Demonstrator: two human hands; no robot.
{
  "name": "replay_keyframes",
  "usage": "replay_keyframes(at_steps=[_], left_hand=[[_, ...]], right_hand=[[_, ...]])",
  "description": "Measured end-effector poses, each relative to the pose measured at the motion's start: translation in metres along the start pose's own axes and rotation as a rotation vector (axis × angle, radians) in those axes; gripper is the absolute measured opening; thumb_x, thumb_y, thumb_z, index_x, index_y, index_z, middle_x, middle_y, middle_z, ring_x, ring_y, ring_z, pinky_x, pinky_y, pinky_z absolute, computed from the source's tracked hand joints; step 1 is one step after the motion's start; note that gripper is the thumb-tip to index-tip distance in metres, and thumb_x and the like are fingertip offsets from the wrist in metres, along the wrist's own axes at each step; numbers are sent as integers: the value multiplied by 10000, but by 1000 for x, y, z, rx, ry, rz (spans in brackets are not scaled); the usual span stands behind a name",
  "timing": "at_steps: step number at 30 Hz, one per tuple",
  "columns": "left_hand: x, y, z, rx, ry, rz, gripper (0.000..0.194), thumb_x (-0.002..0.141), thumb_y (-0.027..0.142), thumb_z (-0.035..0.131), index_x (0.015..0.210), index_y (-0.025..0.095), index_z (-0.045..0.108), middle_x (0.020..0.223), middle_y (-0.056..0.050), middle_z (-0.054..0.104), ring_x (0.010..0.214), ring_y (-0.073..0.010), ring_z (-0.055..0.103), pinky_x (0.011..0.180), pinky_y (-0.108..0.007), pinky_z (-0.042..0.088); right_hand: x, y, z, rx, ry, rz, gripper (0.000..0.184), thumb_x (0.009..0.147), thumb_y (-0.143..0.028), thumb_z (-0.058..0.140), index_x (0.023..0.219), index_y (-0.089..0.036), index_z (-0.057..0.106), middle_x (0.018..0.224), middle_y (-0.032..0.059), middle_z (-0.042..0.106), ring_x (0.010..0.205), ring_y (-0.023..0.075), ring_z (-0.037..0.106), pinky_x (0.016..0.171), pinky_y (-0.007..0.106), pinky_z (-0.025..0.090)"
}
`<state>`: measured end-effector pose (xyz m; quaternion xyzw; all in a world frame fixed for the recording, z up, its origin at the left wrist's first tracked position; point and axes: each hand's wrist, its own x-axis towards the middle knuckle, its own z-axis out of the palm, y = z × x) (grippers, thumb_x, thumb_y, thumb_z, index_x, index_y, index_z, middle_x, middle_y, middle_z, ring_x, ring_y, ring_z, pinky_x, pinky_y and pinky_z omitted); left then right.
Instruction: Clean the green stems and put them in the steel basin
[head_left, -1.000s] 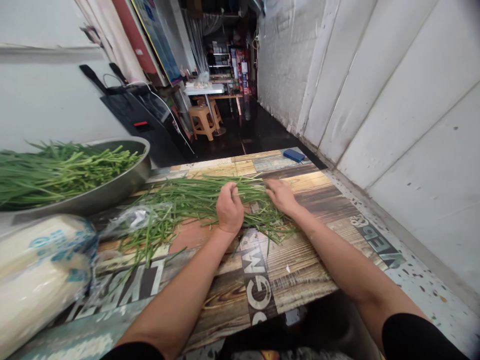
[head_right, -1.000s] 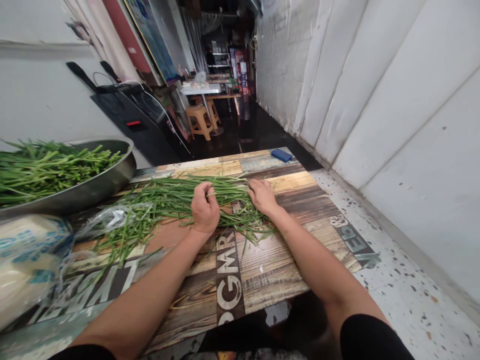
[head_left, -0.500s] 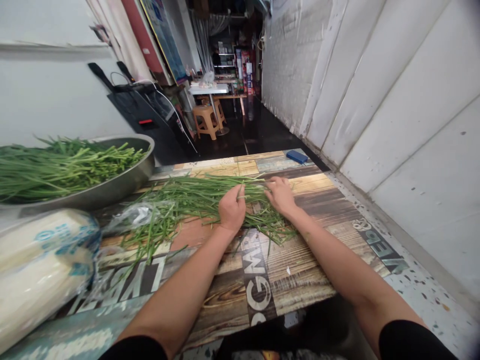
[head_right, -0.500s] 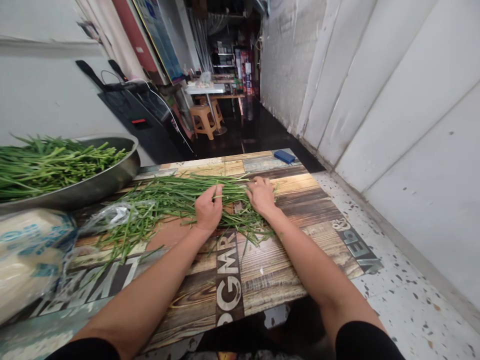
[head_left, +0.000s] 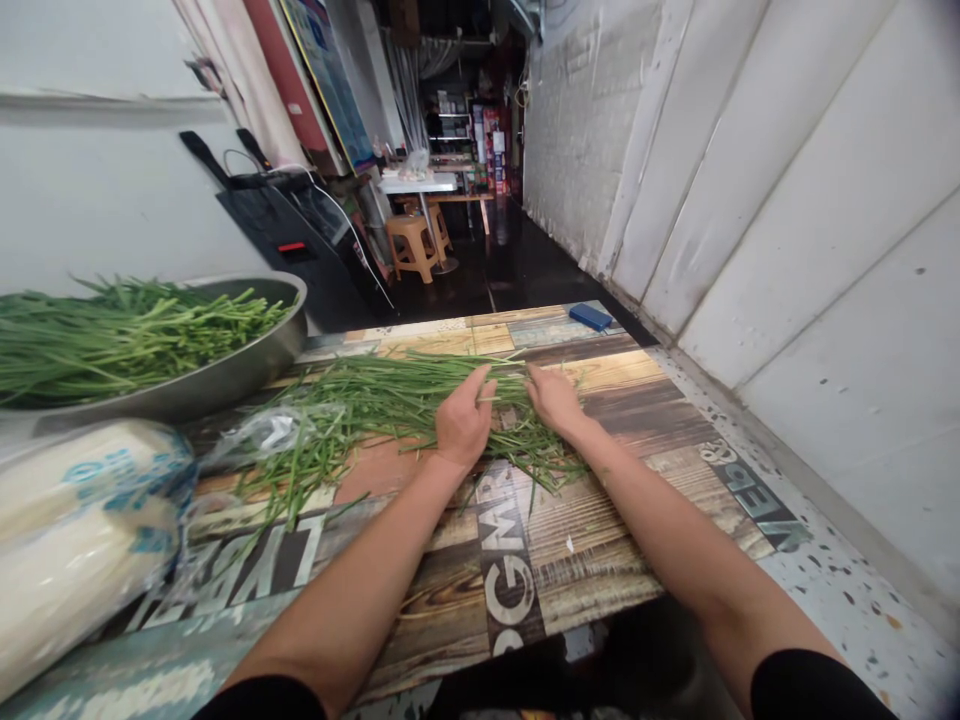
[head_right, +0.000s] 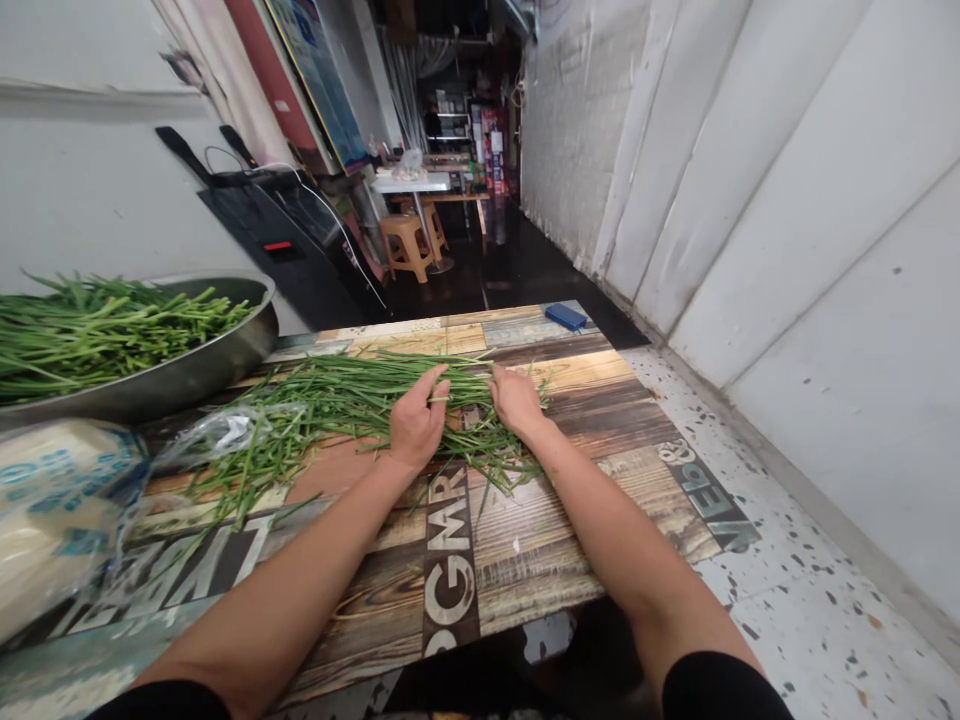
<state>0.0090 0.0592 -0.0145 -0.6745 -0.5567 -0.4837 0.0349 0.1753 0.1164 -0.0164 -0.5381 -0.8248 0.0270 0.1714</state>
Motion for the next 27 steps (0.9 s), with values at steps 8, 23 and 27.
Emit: replay_keyframes(at_steps=[8, 23, 27], left_hand=[[0, -12, 2, 60, 4, 109, 305, 942, 309, 428, 1073, 181, 671, 929, -74, 689, 867, -175, 630, 790, -274, 487], [3, 1, -3, -138, -191, 199, 162, 904, 204, 483, 920, 172, 641, 897, -51, 678, 854, -165, 608, 784, -269, 471], [3, -1, -2, -188, -260, 182, 157, 896, 183, 489, 895, 175, 646, 870, -41, 681, 824, -158, 615, 761, -264, 477]], right_hand=[[-2, 4, -7, 95, 155, -77, 161, 879, -228, 507, 840, -158, 647, 925, 118, 630, 909, 238, 520, 835, 341, 380], [-22, -5, -35, 1126, -32, -6, 390, 714, -420, 671, 1017, -174, 651, 790, 4, 649, 667, 128, 570, 650, 261, 459], [-22, -7, -33, 1087, -14, 38, 272, 684, -386, 687, 823, -154, 689, 734, 14, 663, 647, 131, 576, 648, 263, 457]])
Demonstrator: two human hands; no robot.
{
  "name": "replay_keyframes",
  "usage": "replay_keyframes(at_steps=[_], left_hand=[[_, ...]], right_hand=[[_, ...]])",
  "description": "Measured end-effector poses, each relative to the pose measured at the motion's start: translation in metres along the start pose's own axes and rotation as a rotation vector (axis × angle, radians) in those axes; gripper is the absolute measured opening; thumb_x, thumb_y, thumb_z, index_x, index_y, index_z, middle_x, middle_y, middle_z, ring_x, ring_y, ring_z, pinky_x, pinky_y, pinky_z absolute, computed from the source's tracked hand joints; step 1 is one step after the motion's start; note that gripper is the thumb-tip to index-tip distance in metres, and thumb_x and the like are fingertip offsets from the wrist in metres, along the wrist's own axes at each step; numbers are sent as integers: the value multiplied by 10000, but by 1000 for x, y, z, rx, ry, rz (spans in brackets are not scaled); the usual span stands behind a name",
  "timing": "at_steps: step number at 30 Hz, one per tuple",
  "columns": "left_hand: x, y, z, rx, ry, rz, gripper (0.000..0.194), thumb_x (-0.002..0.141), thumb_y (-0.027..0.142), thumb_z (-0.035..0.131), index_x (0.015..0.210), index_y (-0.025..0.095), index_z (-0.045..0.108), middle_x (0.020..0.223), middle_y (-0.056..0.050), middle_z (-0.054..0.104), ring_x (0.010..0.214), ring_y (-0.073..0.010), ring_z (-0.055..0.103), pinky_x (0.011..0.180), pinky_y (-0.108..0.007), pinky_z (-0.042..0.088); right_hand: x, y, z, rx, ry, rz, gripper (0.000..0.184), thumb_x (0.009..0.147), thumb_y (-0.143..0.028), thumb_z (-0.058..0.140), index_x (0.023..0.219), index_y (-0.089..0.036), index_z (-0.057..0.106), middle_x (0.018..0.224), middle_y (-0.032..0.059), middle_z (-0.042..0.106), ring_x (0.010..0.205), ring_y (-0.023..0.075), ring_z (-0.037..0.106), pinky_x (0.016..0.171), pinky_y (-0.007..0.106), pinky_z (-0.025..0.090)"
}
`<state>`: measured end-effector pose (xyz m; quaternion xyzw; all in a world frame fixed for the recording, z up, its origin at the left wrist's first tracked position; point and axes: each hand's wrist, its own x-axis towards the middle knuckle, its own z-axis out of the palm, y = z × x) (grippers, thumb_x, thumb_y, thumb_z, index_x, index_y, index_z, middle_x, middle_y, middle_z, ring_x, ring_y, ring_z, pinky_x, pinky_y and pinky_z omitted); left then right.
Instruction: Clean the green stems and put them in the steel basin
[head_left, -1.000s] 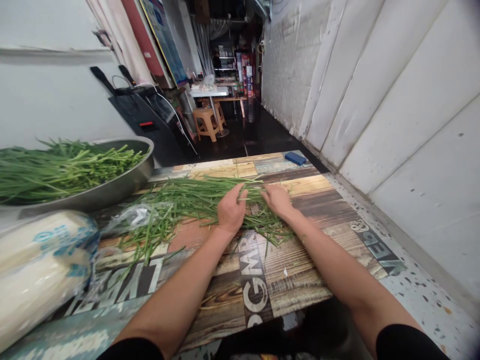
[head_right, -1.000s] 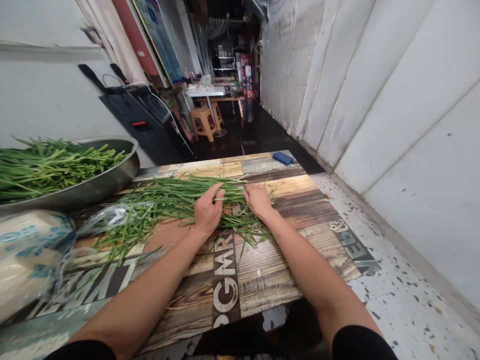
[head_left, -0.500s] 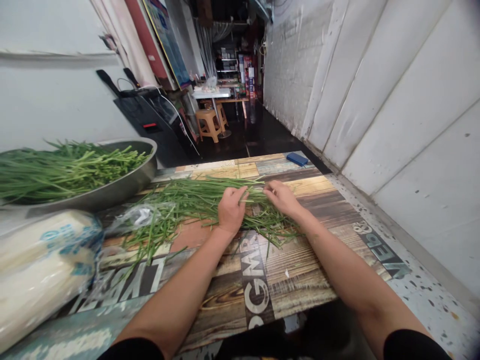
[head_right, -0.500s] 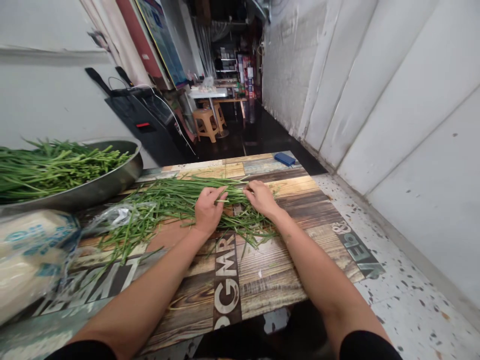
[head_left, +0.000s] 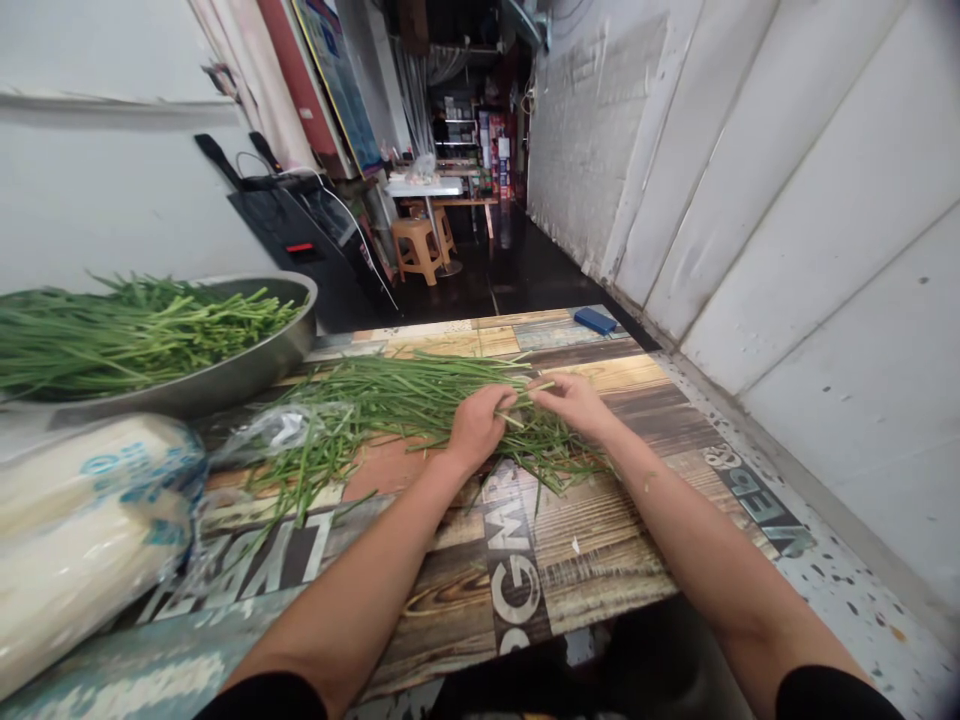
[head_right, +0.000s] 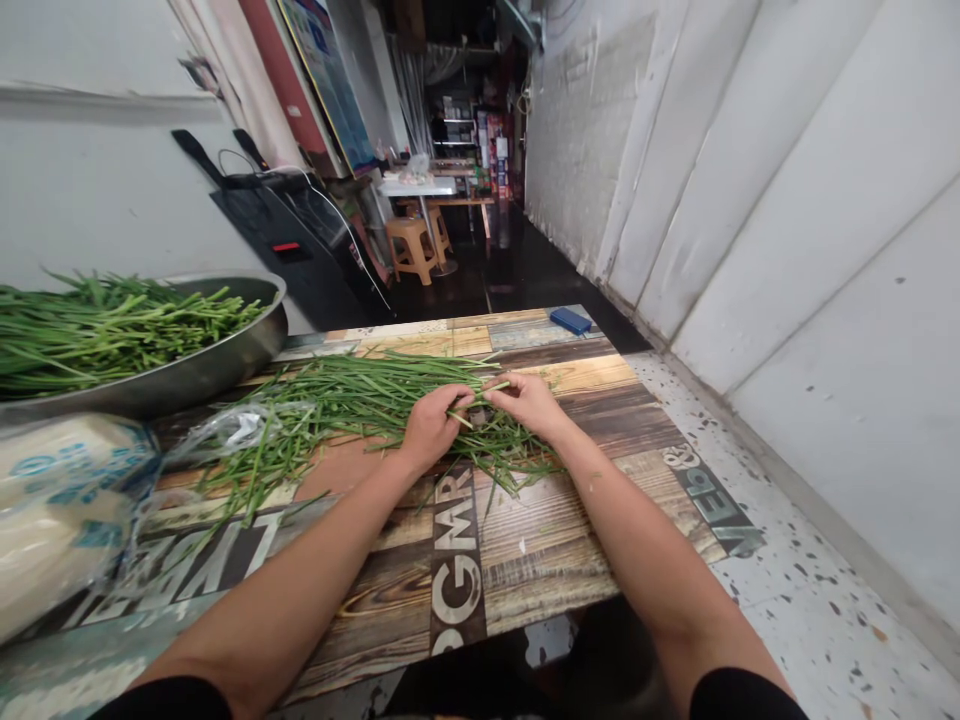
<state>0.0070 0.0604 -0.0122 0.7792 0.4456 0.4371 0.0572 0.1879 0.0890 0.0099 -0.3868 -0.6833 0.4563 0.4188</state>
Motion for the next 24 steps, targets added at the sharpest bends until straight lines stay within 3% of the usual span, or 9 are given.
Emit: replay_keyframes(at_steps=[8, 12, 17, 24], left_hand=[[1, -5, 2, -57, 26, 82, 201, 892, 189, 516, 979, 178, 696, 905, -62, 699, 841, -157, 630, 765, -279, 503], [-1, -6, 4, -47, 6, 71, 192, 881, 177, 527, 962, 175, 701, 908, -63, 714, 840, -162, 645, 774, -288, 512], [-2, -6, 6, -32, -27, 56, 192, 869, 153, 531, 952, 182, 701, 918, -53, 722, 853, -164, 655, 784, -287, 513], [-2, -5, 5, -14, -31, 65, 187, 871, 162, 522, 932, 175, 698, 880, -55, 708, 827, -166, 636, 767, -288, 506]], right_hand=[[2, 7, -8, -77, 67, 58, 176, 663, -298, 632, 745, -147, 665, 587, -28, 578, 531, 98, 488, 545, 229, 400], [1, 3, -6, -8, 2, 71, 246, 638, -309, 654, 825, -150, 668, 642, -20, 603, 539, 95, 498, 539, 227, 406], [-3, 0, 1, -44, -14, 92, 217, 652, -344, 652, 736, -144, 651, 581, -20, 571, 521, 97, 472, 522, 228, 382], [-3, 2, 1, -143, 73, 99, 114, 617, -252, 562, 654, -158, 613, 516, -52, 493, 507, 88, 439, 496, 208, 332]])
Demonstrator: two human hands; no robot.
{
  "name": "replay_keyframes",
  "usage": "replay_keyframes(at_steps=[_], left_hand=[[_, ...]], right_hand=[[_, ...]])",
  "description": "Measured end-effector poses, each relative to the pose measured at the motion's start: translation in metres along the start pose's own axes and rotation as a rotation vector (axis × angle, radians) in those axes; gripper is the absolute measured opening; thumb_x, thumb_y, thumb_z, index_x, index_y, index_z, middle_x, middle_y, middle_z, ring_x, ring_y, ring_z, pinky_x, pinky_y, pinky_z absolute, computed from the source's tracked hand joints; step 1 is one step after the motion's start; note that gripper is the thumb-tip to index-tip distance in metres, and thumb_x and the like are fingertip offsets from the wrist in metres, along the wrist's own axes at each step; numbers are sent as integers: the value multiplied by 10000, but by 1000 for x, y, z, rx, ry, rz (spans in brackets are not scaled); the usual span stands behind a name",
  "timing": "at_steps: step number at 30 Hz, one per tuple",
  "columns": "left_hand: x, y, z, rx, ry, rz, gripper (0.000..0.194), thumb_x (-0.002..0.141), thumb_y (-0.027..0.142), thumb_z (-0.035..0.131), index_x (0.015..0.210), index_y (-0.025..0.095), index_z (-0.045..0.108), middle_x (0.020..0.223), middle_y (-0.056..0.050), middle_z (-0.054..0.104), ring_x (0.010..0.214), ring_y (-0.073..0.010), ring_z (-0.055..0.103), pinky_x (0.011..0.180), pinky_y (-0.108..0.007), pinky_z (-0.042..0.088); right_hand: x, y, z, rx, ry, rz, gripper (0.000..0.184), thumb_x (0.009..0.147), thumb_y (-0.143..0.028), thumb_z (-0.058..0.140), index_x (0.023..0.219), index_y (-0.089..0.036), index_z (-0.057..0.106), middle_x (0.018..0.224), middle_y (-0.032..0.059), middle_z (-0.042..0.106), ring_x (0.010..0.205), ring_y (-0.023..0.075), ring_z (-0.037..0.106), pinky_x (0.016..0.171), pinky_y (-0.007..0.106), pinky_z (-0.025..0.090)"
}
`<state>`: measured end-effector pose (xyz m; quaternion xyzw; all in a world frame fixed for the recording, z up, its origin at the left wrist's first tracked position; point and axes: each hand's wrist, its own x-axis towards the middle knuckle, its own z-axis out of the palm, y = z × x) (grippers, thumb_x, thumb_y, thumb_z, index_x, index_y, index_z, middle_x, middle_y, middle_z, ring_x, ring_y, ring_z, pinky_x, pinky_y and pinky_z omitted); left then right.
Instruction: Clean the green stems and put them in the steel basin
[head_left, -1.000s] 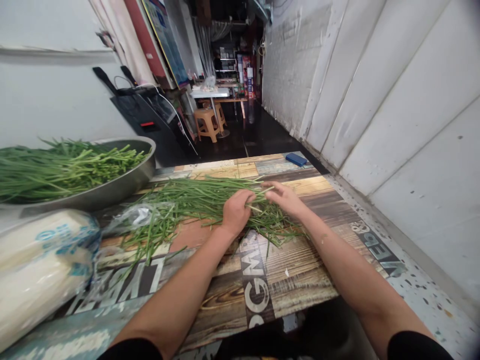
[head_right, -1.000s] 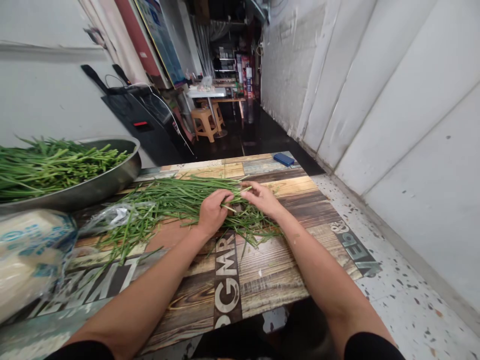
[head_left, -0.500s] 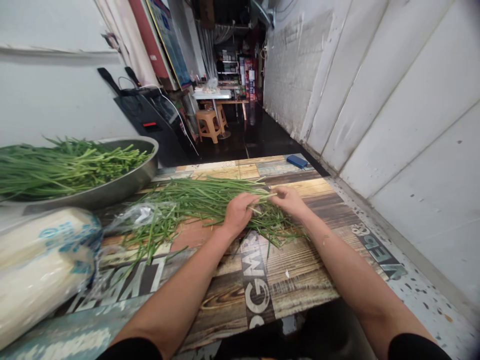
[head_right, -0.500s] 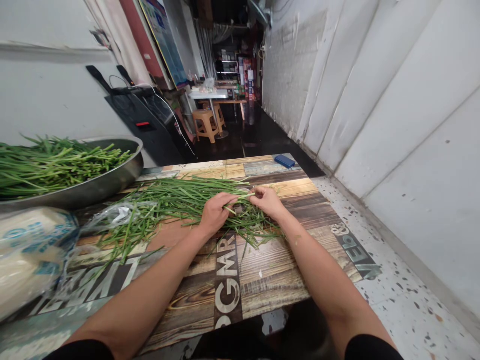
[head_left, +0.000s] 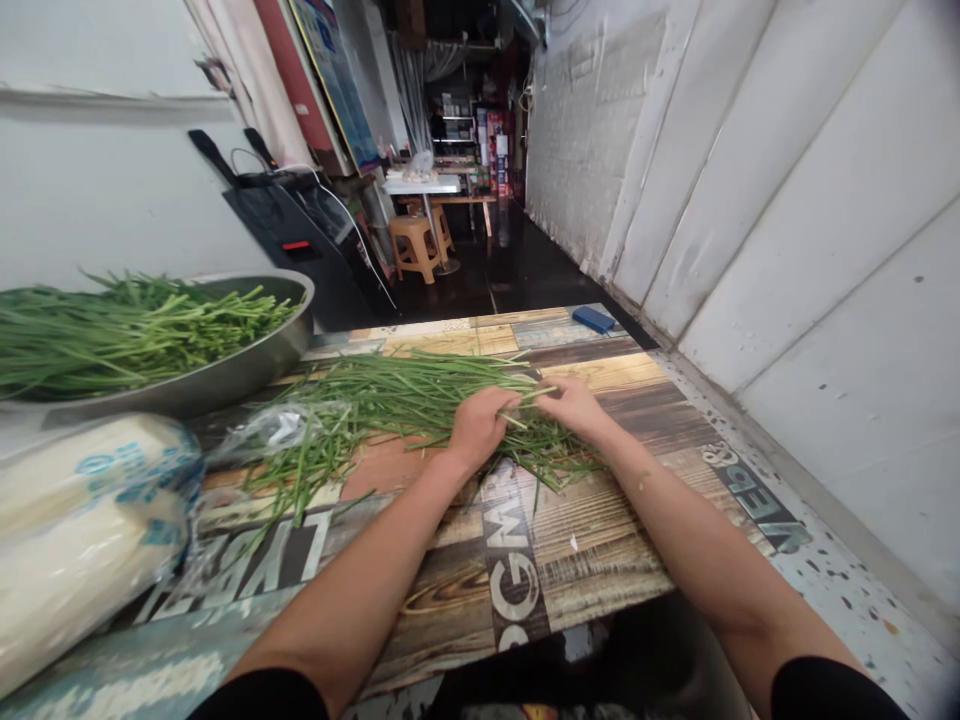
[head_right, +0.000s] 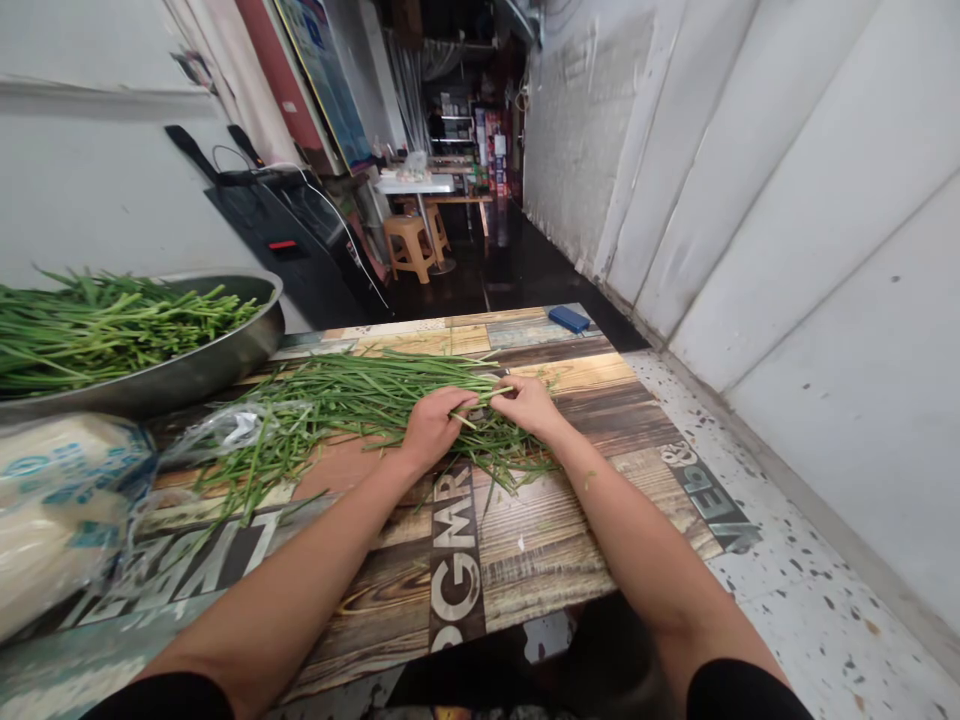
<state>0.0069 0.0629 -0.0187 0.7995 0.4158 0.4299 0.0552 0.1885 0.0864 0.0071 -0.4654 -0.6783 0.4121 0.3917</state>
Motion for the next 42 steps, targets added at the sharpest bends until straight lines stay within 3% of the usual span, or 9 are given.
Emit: replay_keyframes(at_steps=[6, 9, 13, 15, 18, 22, 25, 32, 42], left_hand=[[-2, -4, -2, 130, 46, 0, 227, 895, 211, 487, 928, 179, 708, 878, -68, 700, 821, -171, 619, 763, -290, 499], [-3, -4, -3, 199, 33, 3, 244, 897, 207, 473, 949, 171, 709, 867, -74, 689, 812, -176, 611, 742, -286, 491], [-1, -1, -4, 233, -4, -5, 250, 899, 194, 461, 968, 177, 702, 852, -67, 674, 816, -173, 601, 740, -276, 476], [-1, 1, -4, 217, -15, -5, 248, 903, 196, 458, 959, 175, 698, 840, -66, 665, 807, -171, 594, 734, -272, 470], [0, 3, -5, 148, -25, 18, 247, 912, 204, 448, 943, 168, 691, 843, -69, 660, 805, -170, 589, 736, -274, 466], [0, 3, -4, 69, -12, 52, 236, 916, 210, 456, 930, 158, 685, 849, -70, 667, 808, -167, 594, 741, -273, 468], [1, 4, -4, 36, 21, 68, 230, 917, 213, 463, 924, 154, 685, 842, -71, 673, 791, -163, 594, 730, -271, 472], [3, 12, -6, 73, 59, 45, 245, 927, 233, 447, 909, 168, 682, 850, -70, 680, 801, -165, 591, 743, -279, 470], [1, 8, -1, 46, 7, -51, 216, 895, 226, 485, 827, 183, 685, 812, -55, 683, 764, -163, 602, 726, -278, 469]], right_hand=[[12, 11, -15, 66, 243, 181, 122, 628, -299, 553, 625, -177, 546, 524, -38, 510, 483, 104, 472, 475, 220, 358], [12, 13, -22, -144, 237, 197, 236, 727, -371, 544, 599, -172, 553, 544, 3, 528, 523, 139, 508, 525, 260, 396], [5, 7, -20, -565, 260, -232, 383, 868, -448, 479, 940, -128, 675, 913, 124, 628, 875, 238, 574, 796, 351, 446], [2, 4, -16, -664, 164, -455, 415, 870, -421, 523, 1167, -145, 612, 1137, 152, 587, 1042, 259, 522, 904, 379, 414], [3, 6, -13, -732, -33, -562, 313, 861, -346, 570, 1106, -171, 655, 1136, 142, 614, 1056, 271, 511, 931, 411, 392], [8, 11, -14, -453, -199, -418, 249, 886, -343, 536, 840, -179, 718, 882, 83, 698, 894, 218, 596, 870, 360, 435], [7, 7, -13, -96, -239, -250, 251, 827, -406, 595, 820, -194, 730, 961, 47, 717, 933, 195, 627, 882, 327, 455], [-1, -1, 2, 374, -46, 126, 294, 642, -382, 739, 855, -179, 742, 843, 29, 719, 706, 134, 615, 715, 284, 504], [5, -1, -14, 638, 77, 180, 350, 582, -436, 791, 796, -175, 695, 961, 55, 703, 635, 87, 567, 586, 231, 476]])
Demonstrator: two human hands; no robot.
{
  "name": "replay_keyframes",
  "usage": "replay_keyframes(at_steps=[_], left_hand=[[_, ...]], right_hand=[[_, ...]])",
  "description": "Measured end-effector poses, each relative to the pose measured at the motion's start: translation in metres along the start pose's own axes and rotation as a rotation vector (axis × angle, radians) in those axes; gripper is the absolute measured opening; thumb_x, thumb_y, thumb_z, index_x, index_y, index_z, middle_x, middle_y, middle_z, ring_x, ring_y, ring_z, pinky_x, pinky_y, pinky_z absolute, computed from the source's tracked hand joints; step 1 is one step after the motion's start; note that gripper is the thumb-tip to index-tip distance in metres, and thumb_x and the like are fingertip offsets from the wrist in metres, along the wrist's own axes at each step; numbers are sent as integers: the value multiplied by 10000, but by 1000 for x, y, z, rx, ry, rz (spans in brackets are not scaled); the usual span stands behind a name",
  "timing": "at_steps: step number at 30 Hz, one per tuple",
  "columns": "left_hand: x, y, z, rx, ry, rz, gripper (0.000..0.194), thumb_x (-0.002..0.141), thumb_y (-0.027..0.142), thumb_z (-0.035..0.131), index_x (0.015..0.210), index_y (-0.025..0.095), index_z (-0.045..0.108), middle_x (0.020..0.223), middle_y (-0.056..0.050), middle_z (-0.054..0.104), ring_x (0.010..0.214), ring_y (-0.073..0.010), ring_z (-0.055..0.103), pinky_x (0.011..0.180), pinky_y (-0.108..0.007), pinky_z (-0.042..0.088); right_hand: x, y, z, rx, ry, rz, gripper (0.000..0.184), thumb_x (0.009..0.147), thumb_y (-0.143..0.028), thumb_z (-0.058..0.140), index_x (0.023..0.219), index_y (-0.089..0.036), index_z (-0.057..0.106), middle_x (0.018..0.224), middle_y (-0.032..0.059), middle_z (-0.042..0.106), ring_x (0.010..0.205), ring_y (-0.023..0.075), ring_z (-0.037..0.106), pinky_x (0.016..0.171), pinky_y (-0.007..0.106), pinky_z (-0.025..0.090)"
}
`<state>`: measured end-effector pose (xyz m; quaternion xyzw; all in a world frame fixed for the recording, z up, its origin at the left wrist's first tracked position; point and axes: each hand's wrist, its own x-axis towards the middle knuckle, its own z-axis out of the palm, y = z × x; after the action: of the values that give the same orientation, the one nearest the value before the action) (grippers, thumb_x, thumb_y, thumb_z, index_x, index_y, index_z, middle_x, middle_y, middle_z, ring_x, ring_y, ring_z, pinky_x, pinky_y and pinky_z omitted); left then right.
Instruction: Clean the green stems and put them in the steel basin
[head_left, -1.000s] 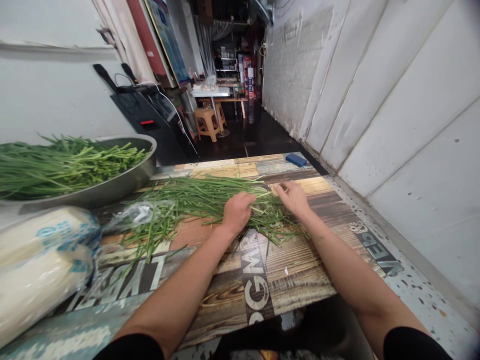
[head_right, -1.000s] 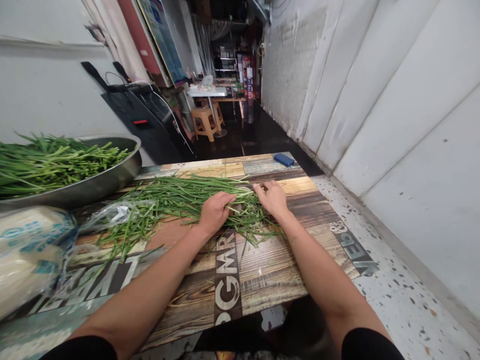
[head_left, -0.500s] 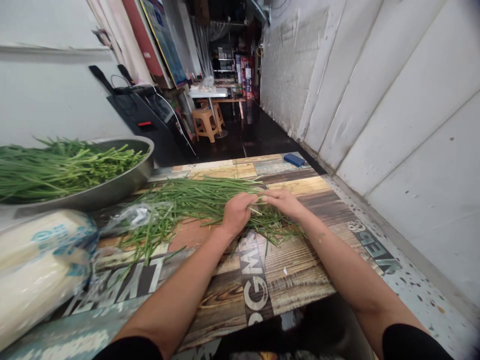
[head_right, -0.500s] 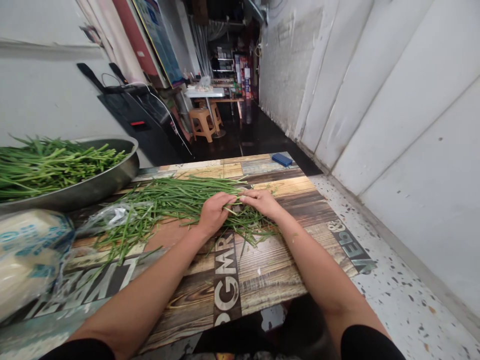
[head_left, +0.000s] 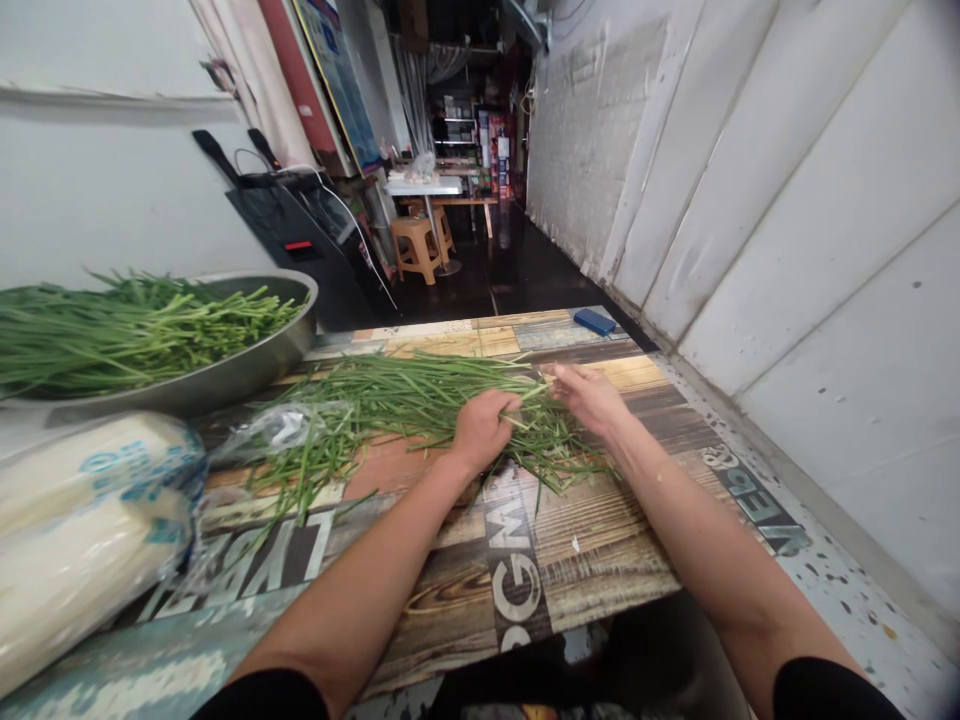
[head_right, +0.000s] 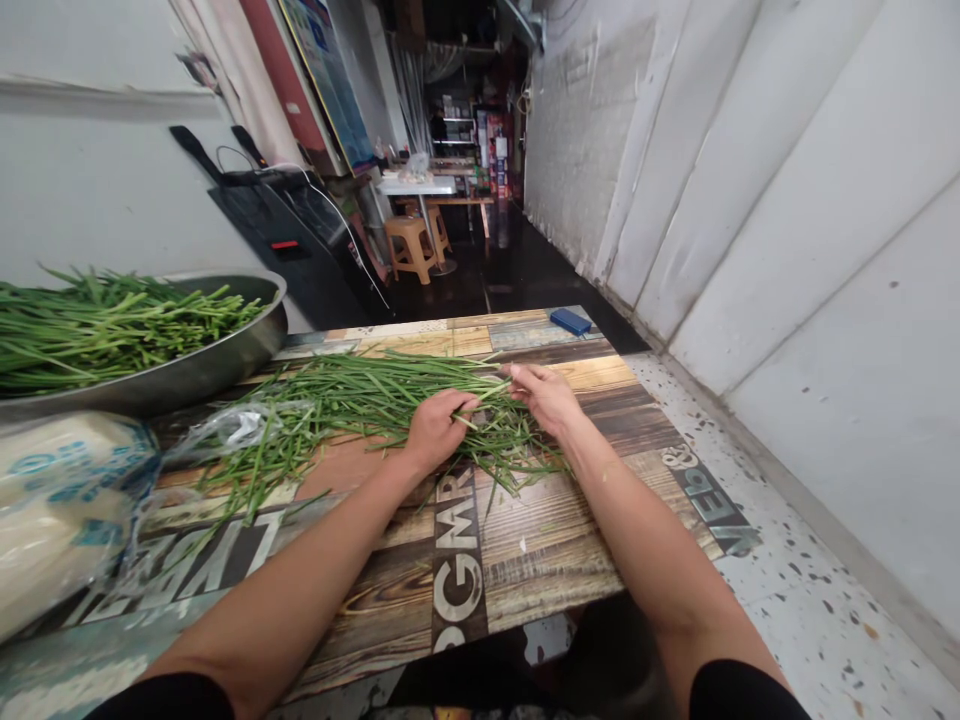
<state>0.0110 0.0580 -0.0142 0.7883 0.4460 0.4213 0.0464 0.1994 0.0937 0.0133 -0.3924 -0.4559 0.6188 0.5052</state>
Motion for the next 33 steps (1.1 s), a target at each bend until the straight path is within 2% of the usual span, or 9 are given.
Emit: replay_keyframes(at_steps=[3, 5, 9, 13, 15, 19, 23, 27, 33], left_hand=[[-2, -2, 0, -6, 24, -10, 201, 885, 202, 491, 828, 180, 683, 825, -56, 683, 779, -163, 604, 734, -277, 472], [-2, -1, 0, -13, 37, 23, 205, 893, 206, 483, 864, 180, 684, 843, -58, 688, 796, -162, 610, 747, -279, 478], [-2, 3, -1, 39, 79, 79, 238, 919, 247, 459, 908, 176, 687, 861, -71, 695, 806, -161, 616, 755, -282, 485], [-2, 7, -3, 139, 56, 125, 270, 930, 253, 440, 901, 176, 697, 851, -82, 687, 793, -162, 613, 747, -278, 474], [-2, 7, -3, 177, 46, 138, 274, 932, 252, 435, 906, 180, 698, 856, -83, 685, 800, -165, 611, 749, -279, 468], [-3, 4, -2, 204, 51, 149, 259, 927, 244, 444, 928, 178, 695, 841, -74, 683, 786, -170, 602, 726, -277, 457], [-3, 2, -2, 213, 49, 154, 246, 920, 237, 455, 930, 180, 695, 851, -75, 680, 799, -177, 602, 731, -280, 451], [-3, 4, -4, 250, 43, 138, 243, 919, 232, 456, 893, 190, 694, 867, -79, 676, 827, -185, 599, 755, -288, 447], [-3, 6, -6, 265, 52, 160, 235, 915, 214, 459, 892, 180, 690, 868, -81, 679, 822, -190, 594, 750, -290, 446]], right_hand=[[6, -2, -12, -93, 106, -10, 367, 565, -465, 805, 683, -149, 661, 689, 29, 665, 525, 65, 501, 465, 185, 396], [6, 0, -12, -193, 127, 22, 420, 619, -540, 753, 584, -144, 616, 560, 24, 603, 458, 63, 458, 391, 180, 331], [-3, 4, 3, -313, 8, 177, 488, 693, -620, 659, 575, -149, 608, 525, 36, 590, 388, 66, 428, 321, 191, 255], [-13, 8, 19, -335, 49, 126, 396, 639, -497, 757, 545, -170, 555, 418, -32, 497, 360, 60, 394, 323, 189, 261], [-14, 10, 21, -279, 56, 115, 398, 604, -455, 788, 513, -173, 522, 409, -42, 487, 360, 58, 397, 327, 186, 275], [-12, 9, 17, -195, -36, 198, 335, 575, -368, 812, 545, -151, 558, 460, -26, 546, 381, 55, 448, 332, 167, 309], [-10, 1, 11, -223, -65, 251, 253, 577, -275, 797, 576, -139, 583, 472, -28, 556, 374, 50, 455, 313, 150, 289], [-7, -6, 8, -230, 45, 230, 199, 623, -214, 716, 551, -150, 541, 440, -45, 510, 347, 37, 404, 300, 149, 238], [-3, -3, 6, -255, 193, 119, 156, 634, -209, 665, 565, -156, 536, 456, -56, 480, 361, 35, 384, 320, 158, 235]])
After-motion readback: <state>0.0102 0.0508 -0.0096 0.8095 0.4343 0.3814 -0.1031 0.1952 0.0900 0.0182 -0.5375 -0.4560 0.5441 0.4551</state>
